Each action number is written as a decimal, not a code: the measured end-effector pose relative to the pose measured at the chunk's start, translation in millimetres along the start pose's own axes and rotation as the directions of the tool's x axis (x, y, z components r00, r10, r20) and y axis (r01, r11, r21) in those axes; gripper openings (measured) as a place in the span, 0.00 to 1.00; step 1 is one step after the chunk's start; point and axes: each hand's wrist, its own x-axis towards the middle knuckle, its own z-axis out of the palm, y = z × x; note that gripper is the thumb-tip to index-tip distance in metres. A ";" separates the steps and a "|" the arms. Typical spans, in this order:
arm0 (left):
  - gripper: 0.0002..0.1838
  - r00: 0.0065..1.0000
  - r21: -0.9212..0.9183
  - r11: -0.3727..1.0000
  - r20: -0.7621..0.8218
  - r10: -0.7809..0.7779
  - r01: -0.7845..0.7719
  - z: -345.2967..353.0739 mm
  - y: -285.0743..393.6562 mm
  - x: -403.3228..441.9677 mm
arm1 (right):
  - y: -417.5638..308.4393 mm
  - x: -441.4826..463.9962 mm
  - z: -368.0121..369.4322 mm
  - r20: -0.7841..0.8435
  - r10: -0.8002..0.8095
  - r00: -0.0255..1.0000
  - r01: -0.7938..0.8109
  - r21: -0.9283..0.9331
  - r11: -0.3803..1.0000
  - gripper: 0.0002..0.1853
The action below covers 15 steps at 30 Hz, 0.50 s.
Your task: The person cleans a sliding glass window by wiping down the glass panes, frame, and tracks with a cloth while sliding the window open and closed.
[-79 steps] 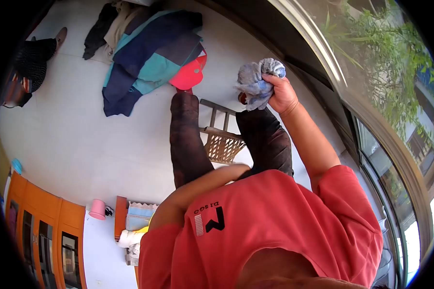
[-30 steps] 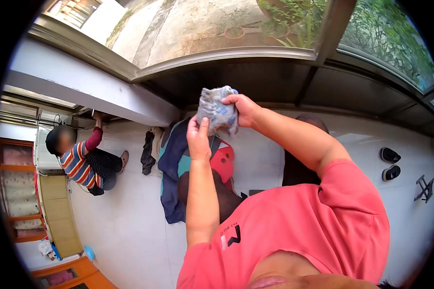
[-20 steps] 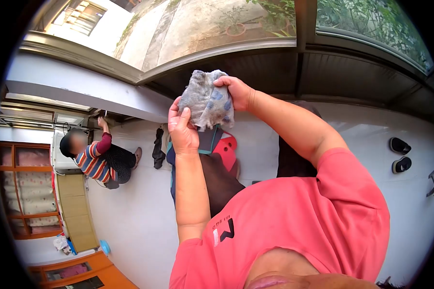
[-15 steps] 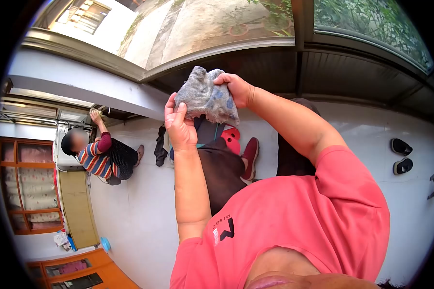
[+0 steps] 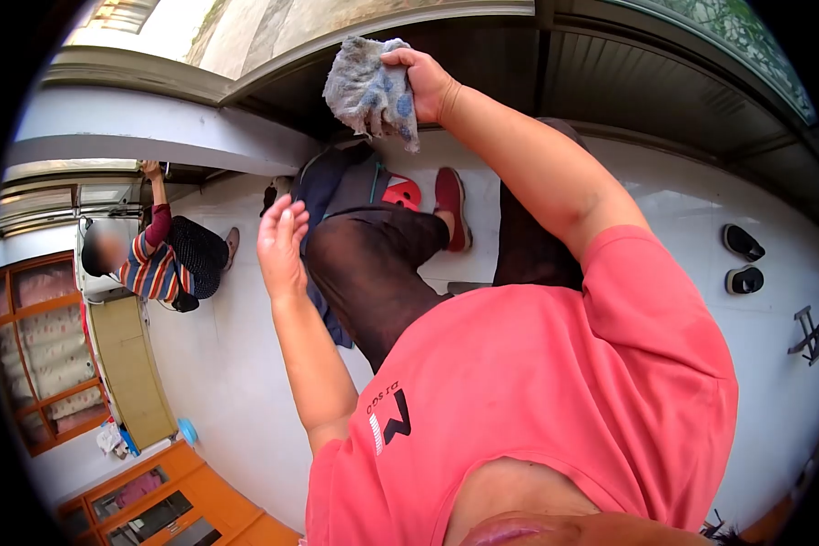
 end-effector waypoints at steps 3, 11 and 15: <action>0.15 0.995 0.020 0.996 -0.054 -0.087 0.089 -31.2 -19.6 -24.3 | 2.3 7.4 -6.3 -0.078 -0.045 0.996 0.044 -0.016 0.999 0.19; 0.15 0.991 0.046 0.996 -0.107 -0.076 0.081 -49.9 -27.1 -29.8 | 1.4 11.4 -18.4 0.022 -0.022 1.000 0.021 0.064 0.998 0.21; 0.14 0.985 0.095 0.993 -0.151 0.085 -0.071 -18.3 -2.6 -6.5 | -6.0 4.6 -17.7 0.177 -0.024 0.984 -0.007 0.173 0.985 0.24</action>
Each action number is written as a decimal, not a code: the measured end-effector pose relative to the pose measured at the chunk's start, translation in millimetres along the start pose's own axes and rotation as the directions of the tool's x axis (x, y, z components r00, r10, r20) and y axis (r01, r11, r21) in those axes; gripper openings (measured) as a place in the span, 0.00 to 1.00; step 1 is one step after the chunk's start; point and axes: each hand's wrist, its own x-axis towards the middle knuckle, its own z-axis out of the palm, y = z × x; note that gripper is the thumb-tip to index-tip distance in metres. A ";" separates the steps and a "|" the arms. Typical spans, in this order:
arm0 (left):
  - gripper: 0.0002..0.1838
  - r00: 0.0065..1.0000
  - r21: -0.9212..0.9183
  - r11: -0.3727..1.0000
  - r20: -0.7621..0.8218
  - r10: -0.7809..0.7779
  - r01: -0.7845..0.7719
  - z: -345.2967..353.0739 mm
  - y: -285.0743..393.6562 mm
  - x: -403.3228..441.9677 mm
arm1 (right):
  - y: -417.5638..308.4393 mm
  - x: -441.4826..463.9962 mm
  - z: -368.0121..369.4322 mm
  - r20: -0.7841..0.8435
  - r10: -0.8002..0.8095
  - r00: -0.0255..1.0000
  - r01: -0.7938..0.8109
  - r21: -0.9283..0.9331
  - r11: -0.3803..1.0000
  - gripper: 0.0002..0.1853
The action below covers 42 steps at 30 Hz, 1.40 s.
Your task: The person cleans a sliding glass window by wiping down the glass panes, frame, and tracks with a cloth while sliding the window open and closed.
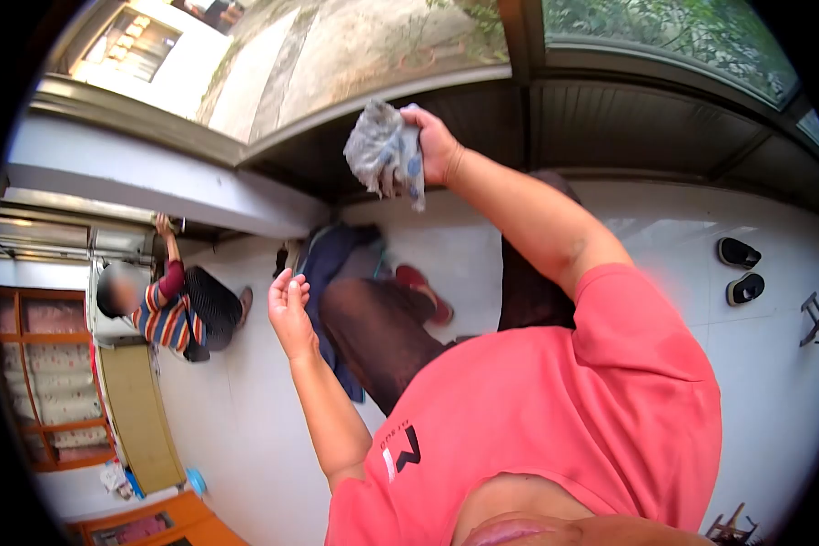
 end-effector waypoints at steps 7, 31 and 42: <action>0.13 0.951 -0.133 0.985 0.275 0.140 -0.106 104.2 11.3 51.7 | -34.8 -32.3 61.1 0.075 -0.337 0.938 0.341 -0.036 0.940 0.35; 0.12 0.944 -0.115 0.984 0.287 0.164 -0.136 199.2 -39.2 163.9 | -171.3 -78.9 0.7 0.652 0.221 0.725 -0.023 0.343 -0.939 0.11; 0.11 0.938 -0.100 0.975 0.270 0.218 -0.197 220.7 -39.8 173.5 | -182.0 24.7 198.0 0.923 0.039 0.383 -0.219 0.132 -0.967 0.08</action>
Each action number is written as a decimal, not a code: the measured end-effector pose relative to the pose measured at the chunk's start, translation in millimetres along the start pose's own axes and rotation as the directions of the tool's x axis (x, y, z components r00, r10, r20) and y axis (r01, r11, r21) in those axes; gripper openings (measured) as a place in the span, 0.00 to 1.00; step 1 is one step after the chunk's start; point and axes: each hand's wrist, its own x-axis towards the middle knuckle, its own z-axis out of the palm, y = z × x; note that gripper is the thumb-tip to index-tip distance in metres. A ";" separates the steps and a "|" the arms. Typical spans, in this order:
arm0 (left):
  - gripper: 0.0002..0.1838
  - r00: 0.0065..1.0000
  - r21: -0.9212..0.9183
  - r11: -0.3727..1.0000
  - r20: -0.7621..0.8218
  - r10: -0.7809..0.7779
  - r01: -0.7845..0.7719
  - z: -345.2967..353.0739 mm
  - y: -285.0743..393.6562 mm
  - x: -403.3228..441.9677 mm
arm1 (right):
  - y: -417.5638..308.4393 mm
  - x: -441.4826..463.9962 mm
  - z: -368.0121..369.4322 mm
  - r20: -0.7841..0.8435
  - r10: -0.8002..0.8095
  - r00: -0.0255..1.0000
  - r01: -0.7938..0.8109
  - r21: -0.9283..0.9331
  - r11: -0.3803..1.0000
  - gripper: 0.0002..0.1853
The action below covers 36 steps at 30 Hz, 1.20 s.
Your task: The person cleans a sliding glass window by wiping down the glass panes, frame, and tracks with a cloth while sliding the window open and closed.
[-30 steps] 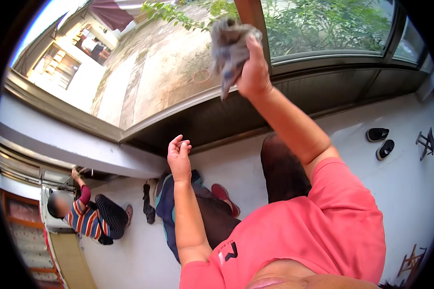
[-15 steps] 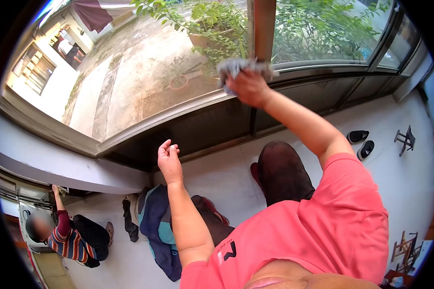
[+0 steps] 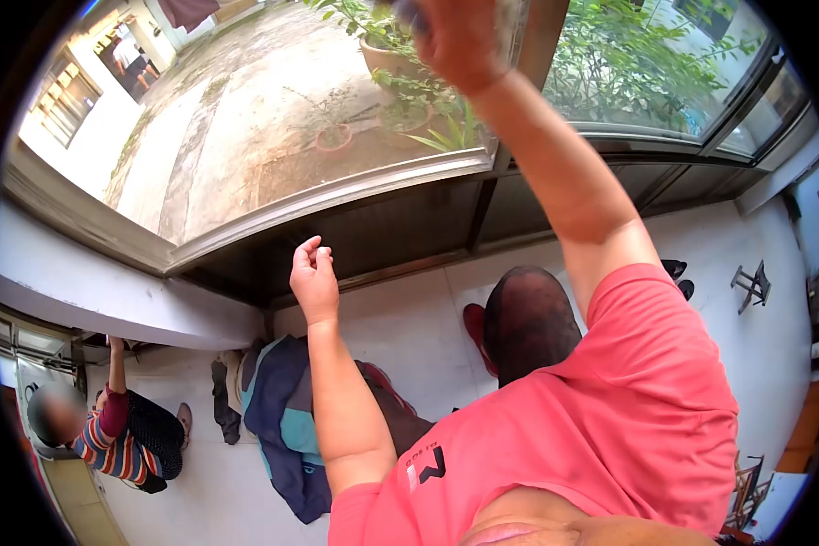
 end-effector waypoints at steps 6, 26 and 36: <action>0.11 1.000 0.067 0.997 0.023 0.021 -0.023 1.6 -7.8 8.3 | -57.1 -140.6 49.3 0.144 -0.525 0.839 0.518 0.085 0.851 0.12; 0.09 1.000 -0.080 0.997 0.001 0.010 -0.010 -7.8 -1.6 13.2 | -113.1 -75.2 107.8 0.056 -0.684 0.728 0.617 0.384 0.687 0.09; 0.09 0.988 0.063 0.993 -0.107 0.108 -0.102 -14.2 1.2 13.3 | -88.7 94.1 80.7 -0.260 -0.126 0.957 0.116 -0.057 0.992 0.11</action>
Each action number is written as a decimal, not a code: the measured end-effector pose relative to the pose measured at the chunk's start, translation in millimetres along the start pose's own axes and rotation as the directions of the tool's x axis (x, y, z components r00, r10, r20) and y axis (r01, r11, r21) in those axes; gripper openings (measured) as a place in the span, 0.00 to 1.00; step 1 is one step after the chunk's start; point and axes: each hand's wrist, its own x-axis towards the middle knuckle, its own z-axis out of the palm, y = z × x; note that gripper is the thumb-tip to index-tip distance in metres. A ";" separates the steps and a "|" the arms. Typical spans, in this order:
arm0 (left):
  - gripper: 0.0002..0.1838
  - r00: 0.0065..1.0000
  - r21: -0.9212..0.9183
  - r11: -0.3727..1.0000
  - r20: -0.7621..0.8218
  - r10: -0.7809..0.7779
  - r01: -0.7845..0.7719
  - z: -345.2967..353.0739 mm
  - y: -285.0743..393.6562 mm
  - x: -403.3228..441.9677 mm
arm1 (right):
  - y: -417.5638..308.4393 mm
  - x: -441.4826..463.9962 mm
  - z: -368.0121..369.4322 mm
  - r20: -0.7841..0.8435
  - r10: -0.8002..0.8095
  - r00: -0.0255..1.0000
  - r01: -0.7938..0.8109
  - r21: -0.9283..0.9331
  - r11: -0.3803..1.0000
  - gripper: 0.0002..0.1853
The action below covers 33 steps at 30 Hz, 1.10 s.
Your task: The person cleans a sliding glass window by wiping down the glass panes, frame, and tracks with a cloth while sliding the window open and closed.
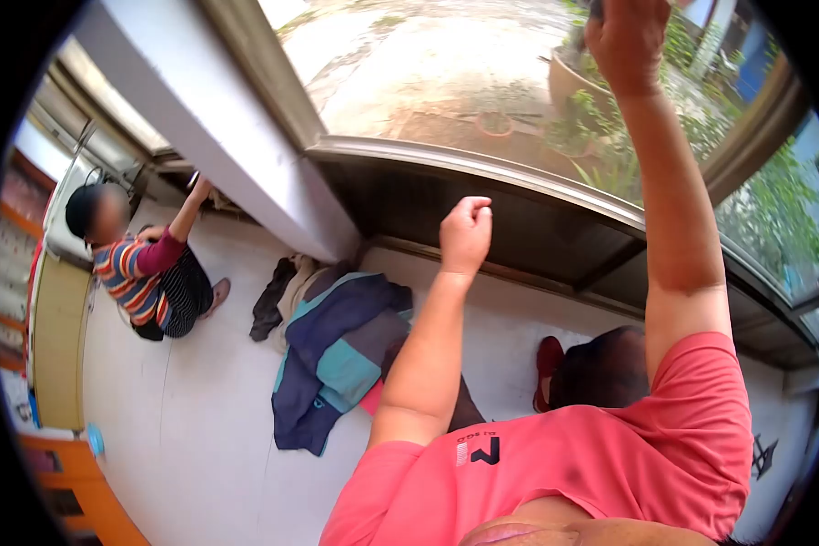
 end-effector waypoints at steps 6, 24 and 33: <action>0.08 0.999 -0.049 0.998 -0.033 -0.036 0.034 -9.1 -1.2 2.5 | -102.3 -147.9 25.9 0.393 -0.510 0.765 0.359 0.396 0.845 0.15; 0.08 0.987 -0.148 0.977 -0.026 -0.161 0.156 -28.6 8.2 11.2 | -164.1 -88.8 107.7 0.284 -0.477 0.832 0.202 0.646 0.736 0.08; 0.08 0.994 -0.208 0.973 -0.030 -0.107 0.098 -28.6 -3.5 18.5 | -176.5 54.0 110.6 0.811 -0.256 0.526 -0.030 0.318 0.947 0.04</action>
